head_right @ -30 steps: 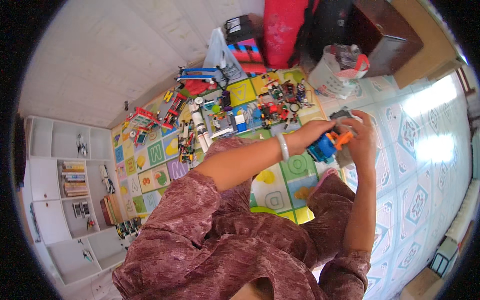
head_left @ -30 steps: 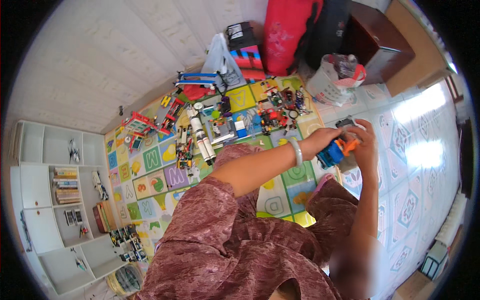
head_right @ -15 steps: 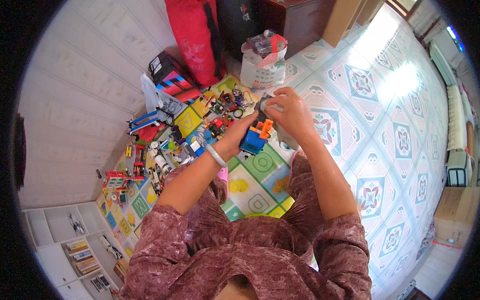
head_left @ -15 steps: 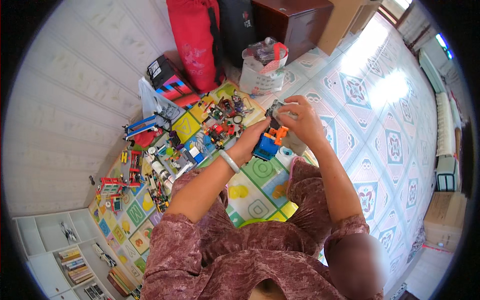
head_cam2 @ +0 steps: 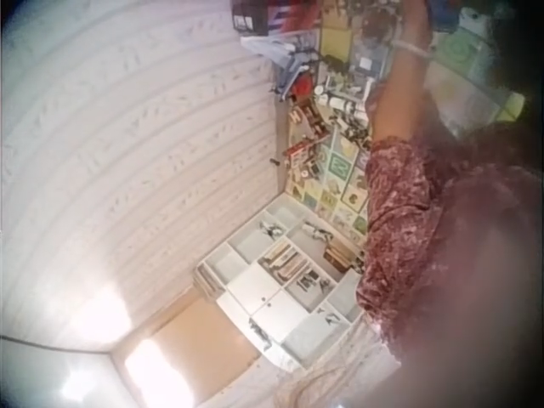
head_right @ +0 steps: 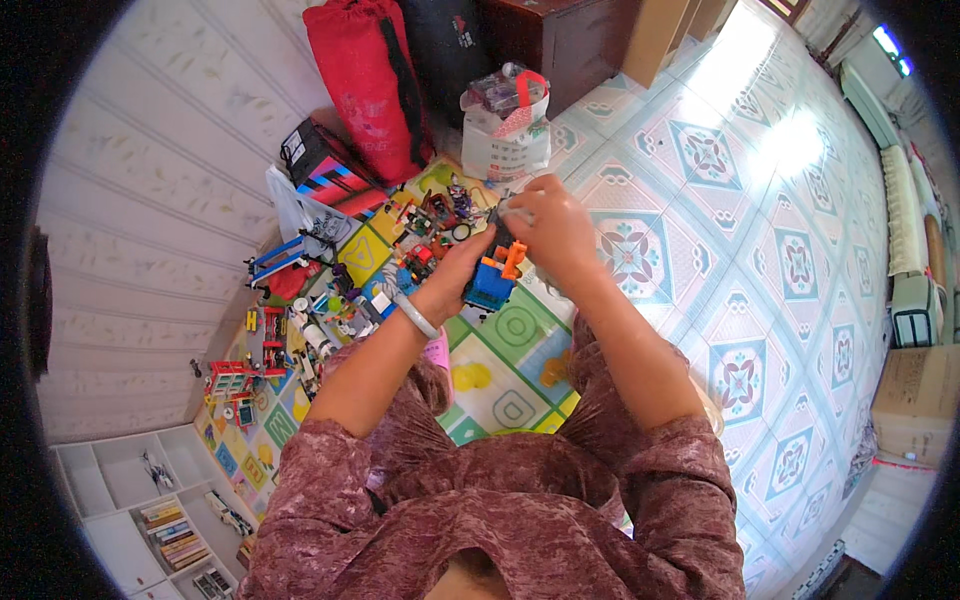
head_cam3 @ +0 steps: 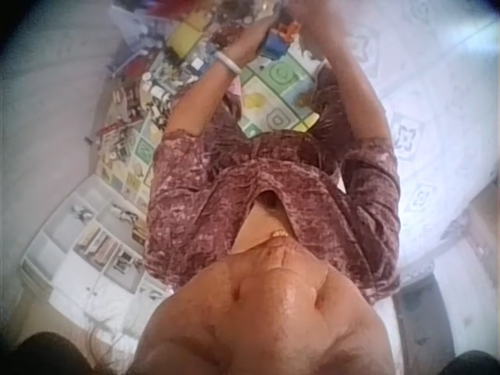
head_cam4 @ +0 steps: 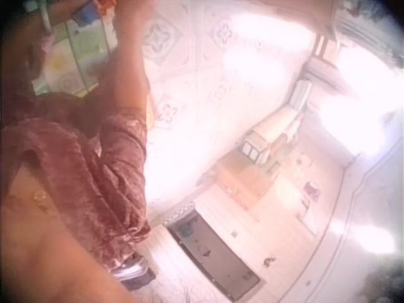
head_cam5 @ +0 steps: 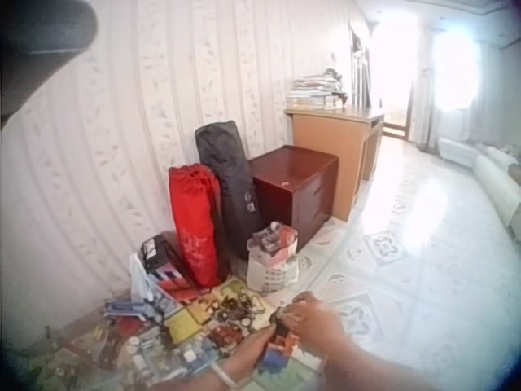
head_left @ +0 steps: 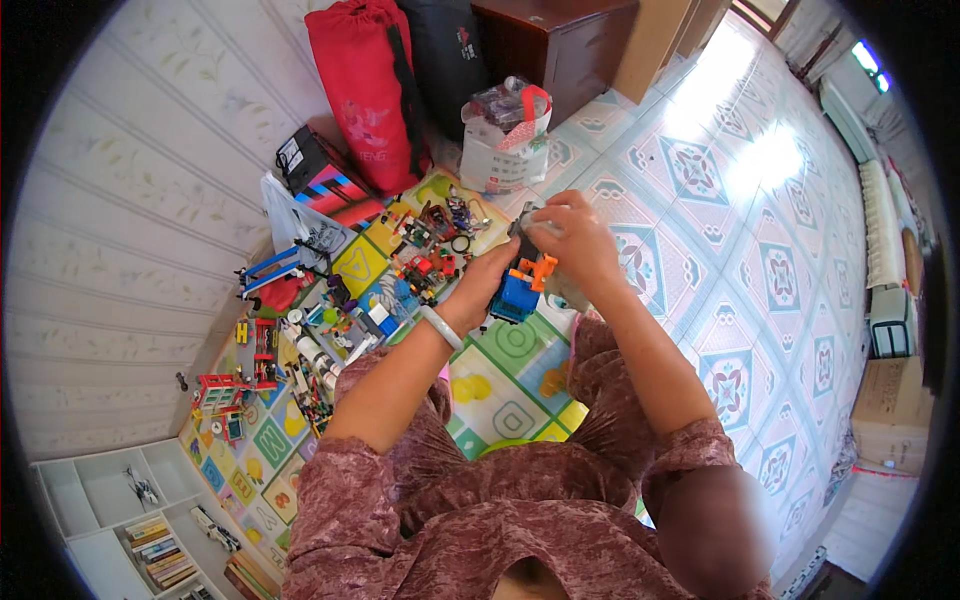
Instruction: Assembling and interacting with Lego toys on a play mat.
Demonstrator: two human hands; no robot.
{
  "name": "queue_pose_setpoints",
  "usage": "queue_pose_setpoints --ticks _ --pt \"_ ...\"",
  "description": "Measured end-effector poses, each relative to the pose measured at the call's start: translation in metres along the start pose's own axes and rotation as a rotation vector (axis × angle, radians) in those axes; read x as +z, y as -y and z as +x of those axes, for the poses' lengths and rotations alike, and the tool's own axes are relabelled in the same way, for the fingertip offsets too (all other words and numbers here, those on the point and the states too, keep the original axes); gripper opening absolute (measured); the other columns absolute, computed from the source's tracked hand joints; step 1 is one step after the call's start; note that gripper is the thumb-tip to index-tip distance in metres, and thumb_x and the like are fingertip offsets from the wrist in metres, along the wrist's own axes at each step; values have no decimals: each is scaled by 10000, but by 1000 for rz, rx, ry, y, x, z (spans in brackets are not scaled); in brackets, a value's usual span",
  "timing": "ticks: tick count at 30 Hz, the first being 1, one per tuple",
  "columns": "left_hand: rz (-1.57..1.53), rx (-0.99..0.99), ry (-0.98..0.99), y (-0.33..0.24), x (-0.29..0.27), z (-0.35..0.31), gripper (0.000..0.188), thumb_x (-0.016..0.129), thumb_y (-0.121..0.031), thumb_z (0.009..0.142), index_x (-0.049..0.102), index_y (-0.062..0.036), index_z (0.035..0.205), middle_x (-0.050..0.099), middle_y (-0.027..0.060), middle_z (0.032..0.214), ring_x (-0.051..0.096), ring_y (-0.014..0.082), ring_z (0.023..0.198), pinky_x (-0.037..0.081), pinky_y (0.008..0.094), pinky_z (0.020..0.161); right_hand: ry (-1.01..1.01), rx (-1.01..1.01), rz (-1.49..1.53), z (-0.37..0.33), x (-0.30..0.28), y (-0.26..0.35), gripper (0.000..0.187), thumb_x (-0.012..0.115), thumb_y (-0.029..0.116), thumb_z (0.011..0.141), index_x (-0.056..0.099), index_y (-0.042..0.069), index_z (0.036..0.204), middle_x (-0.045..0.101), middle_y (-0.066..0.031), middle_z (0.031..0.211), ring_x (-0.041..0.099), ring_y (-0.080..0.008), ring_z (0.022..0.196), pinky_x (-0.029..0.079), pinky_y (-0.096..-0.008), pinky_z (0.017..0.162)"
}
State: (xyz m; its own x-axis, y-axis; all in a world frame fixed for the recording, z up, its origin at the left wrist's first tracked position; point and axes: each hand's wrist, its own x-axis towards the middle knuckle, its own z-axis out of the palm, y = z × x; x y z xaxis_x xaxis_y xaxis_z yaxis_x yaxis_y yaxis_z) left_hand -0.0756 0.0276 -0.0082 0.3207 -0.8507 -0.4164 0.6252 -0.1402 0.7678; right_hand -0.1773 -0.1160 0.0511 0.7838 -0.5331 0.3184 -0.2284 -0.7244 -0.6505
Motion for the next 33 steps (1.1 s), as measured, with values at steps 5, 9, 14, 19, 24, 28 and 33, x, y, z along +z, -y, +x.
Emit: queue_pose_setpoints --ticks 5,9,14,19,24,28,33 --pt "2 3 -12 1 0 1 453 454 -455 1012 585 -64 1199 692 75 1042 705 185 814 588 307 703 136 -43 71 2 -3 -5 170 723 229 768 751 108 884 635 -94 1058 653 -320 891 521 -413 786" --pt "-33 -34 -17 -5 1 -2 482 435 -474 1013 590 -55 1192 699 80 1018 710 196 808 592 314 708 1 2 42 1 2 -2 163 732 219 759 753 109 878 635 -96 1058 655 -320 896 523 -409 788" --pt "-28 -68 -60 -3 -9 2 490 425 -485 1014 595 -59 1188 700 76 1014 710 189 813 592 315 707 158 -96 107 1 1 -6 172 735 219 760 752 111 893 632 -93 1094 659 -322 902 528 -410 789" --pt "-12 -31 -84 -9 -1 -3 478 393 -473 1027 599 -73 1188 689 46 1036 685 128 836 559 281 709 25 -84 29 0 3 -5 152 736 231 768 753 127 878 621 -100 1135 664 -321 891 529 -415 788" --pt "-37 -24 -120 -3 -12 4 476 421 -486 1016 613 -74 1153 703 73 991 709 184 806 586 313 704 123 -151 70 0 2 -5 147 725 244 786 753 132 877 613 -106 1147 664 -316 879 528 -413 780" --pt "-11 -35 -136 -9 -4 -1 471 422 -484 1015 617 -73 1135 704 78 961 708 183 778 586 312 686 -55 -52 73 2 4 -3 141 714 248 787 756 139 866 630 -93 1044 661 -303 845 527 -406 751" --pt "17 -39 -134 -2 -11 3 455 409 -469 1022 612 -77 1129 696 60 984 692 153 779 570 293 676 179 -204 132 0 3 -11 156 709 261 783 756 140 868 632 -94 898 652 -306 817 525 -400 730"
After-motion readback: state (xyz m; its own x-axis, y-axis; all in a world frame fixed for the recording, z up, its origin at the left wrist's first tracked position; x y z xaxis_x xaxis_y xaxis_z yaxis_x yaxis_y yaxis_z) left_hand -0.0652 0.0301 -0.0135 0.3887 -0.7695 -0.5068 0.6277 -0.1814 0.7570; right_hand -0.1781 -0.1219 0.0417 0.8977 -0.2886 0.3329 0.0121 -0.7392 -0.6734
